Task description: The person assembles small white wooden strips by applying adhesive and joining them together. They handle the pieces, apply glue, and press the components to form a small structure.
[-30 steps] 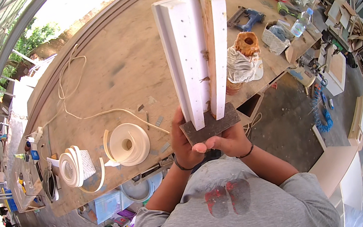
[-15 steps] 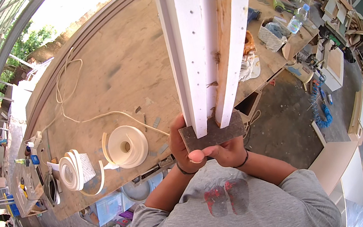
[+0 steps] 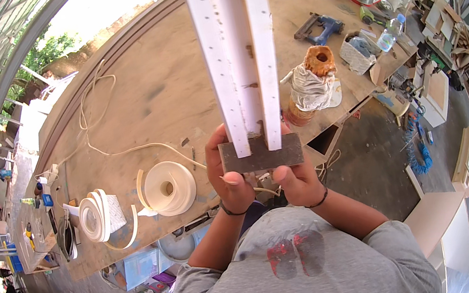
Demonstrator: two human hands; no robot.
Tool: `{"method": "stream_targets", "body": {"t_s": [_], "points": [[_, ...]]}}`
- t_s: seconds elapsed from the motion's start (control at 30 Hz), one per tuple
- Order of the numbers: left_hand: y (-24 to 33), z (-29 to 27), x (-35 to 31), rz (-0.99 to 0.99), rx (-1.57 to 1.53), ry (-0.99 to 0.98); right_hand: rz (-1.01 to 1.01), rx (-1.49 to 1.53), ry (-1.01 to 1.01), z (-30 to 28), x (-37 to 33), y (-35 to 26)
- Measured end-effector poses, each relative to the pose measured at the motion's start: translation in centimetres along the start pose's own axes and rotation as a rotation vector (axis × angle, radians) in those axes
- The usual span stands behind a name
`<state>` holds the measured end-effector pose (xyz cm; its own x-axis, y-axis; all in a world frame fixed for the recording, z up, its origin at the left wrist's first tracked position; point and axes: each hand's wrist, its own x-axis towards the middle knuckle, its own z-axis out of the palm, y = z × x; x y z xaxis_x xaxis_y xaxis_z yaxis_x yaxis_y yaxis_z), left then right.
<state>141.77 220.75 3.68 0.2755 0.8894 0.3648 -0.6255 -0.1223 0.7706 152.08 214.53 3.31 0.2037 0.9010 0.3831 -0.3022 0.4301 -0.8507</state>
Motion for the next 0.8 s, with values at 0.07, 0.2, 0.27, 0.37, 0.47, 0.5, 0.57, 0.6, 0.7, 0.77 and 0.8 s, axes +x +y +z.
{"method": "stream_targets", "body": {"t_s": [0.07, 0.2, 0.27, 0.37, 0.47, 0.5, 0.57, 0.6, 0.7, 0.77, 0.8], "points": [[0.4, -0.2, 0.2, 0.057, 0.146, -0.103, -0.022, -0.026, 0.011, 0.1, -0.3, 0.0], [1.6, -0.2, -0.2, -0.101, 0.225, -0.095, -0.071, -0.082, 0.0, -0.3, -0.4, 0.6], [1.7, 0.1, -0.4, -0.087, 0.221, -0.045, -0.146, -0.233, -0.047, -1.3, 0.1, 0.6], [0.4, -0.2, -0.9, 0.052, 0.242, -0.003, -0.13, -0.194, 0.085, -0.5, -0.2, 1.1], [0.1, -0.3, -0.8, 0.148, 0.337, -0.054, 0.046, 0.081, 0.1, 0.3, -1.0, 0.8], [0.0, -0.3, -0.9, 0.107, 0.309, -0.066, 0.038, 0.077, 0.111, 0.2, -1.2, 1.0], [-0.1, -0.1, -0.9, 0.038, 0.258, -0.089, 0.015, 0.074, 0.123, 0.0, -1.3, 1.1], [0.1, 0.4, -1.0, 0.082, 0.291, -0.074, 0.001, 0.079, 0.135, 0.2, -1.3, 0.8], [-0.1, -0.2, -0.8, 0.208, 0.442, -0.149, -0.014, 0.081, 0.17, 0.9, -1.7, 0.3], [-0.1, 0.2, -0.7, 0.171, 0.401, -0.125, -0.004, 0.085, 0.179, 0.7, -1.9, 0.6], [-0.1, 0.4, -0.7, 0.152, 0.38, -0.112, -0.027, 0.083, 0.171, 0.6, -1.8, 0.5]]}}
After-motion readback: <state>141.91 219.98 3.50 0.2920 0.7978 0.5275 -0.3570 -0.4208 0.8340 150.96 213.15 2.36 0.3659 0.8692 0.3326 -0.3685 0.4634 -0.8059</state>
